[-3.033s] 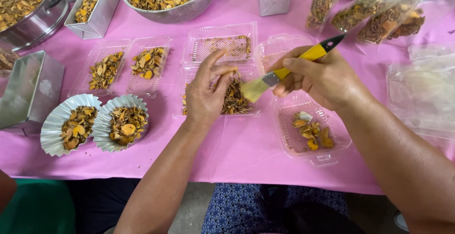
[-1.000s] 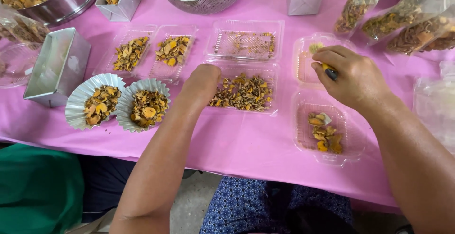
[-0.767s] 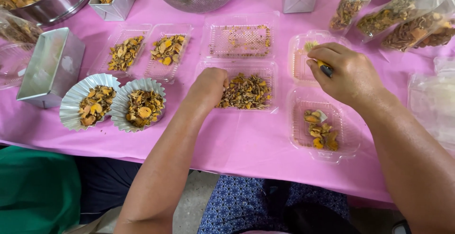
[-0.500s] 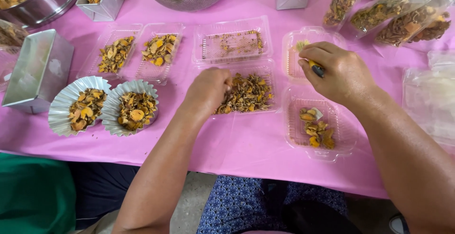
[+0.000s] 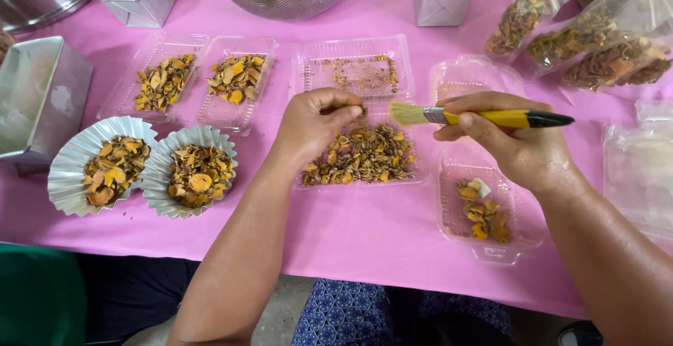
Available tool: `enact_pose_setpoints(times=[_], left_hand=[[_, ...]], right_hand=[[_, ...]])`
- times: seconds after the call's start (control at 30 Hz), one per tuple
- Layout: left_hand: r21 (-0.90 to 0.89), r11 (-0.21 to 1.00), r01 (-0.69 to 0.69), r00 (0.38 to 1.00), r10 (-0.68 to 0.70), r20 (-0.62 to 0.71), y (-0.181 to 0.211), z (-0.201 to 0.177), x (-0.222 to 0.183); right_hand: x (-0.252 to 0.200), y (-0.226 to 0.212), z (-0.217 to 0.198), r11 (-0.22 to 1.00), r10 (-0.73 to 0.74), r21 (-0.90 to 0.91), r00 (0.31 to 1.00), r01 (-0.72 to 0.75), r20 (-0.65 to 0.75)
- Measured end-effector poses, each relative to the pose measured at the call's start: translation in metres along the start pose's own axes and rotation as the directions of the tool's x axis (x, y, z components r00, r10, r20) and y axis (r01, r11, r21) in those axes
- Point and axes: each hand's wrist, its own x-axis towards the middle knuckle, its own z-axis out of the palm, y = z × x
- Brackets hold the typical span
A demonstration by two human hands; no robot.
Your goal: Sorting and filling small plastic containers with dried leaves using a brush and hands.
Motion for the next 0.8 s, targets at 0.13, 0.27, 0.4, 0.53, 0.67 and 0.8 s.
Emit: enact_pose_setpoints(times=[0.13, 0.27, 0.4, 0.53, 0.67, 0.8], left_hand=[[-0.069, 0.997, 0.031, 0.999, -0.027, 0.045, -0.005, 0.010, -0.006], [-0.522, 0.844, 0.120, 0.984, -0.031, 0.175, -0.025, 0.015, 0.000], [-0.699, 0.694, 0.172, 0.983, -0.076, 0.167, -0.024, 0.008, 0.001], [-0.750, 0.643, 0.156, 0.981, -0.009, 0.196, -0.021, 0.003, 0.002], [-0.778, 0.594, 0.202, 0.967, 0.006, 0.256, -0.022, 0.002, 0.002], [-0.809, 0.548, 0.214, 0.968, -0.005, 0.253, -0.024, 0.001, 0.003]], right_hand=[[-0.002, 0.005, 0.009, 0.997, -0.044, 0.055, 0.997, 0.048, -0.060], [0.002, 0.001, 0.012, 0.948, -0.204, 0.248, 0.979, 0.198, -0.002], [-0.001, -0.018, 0.013, 0.986, -0.168, 0.047, 0.968, 0.162, 0.186], [0.006, -0.020, -0.001, 0.987, -0.159, 0.011, 0.972, 0.159, 0.172], [0.021, -0.032, 0.003, 0.959, -0.280, 0.063, 0.959, 0.277, 0.048], [0.038, -0.043, 0.012, 0.942, -0.319, -0.010, 0.903, 0.336, 0.287]])
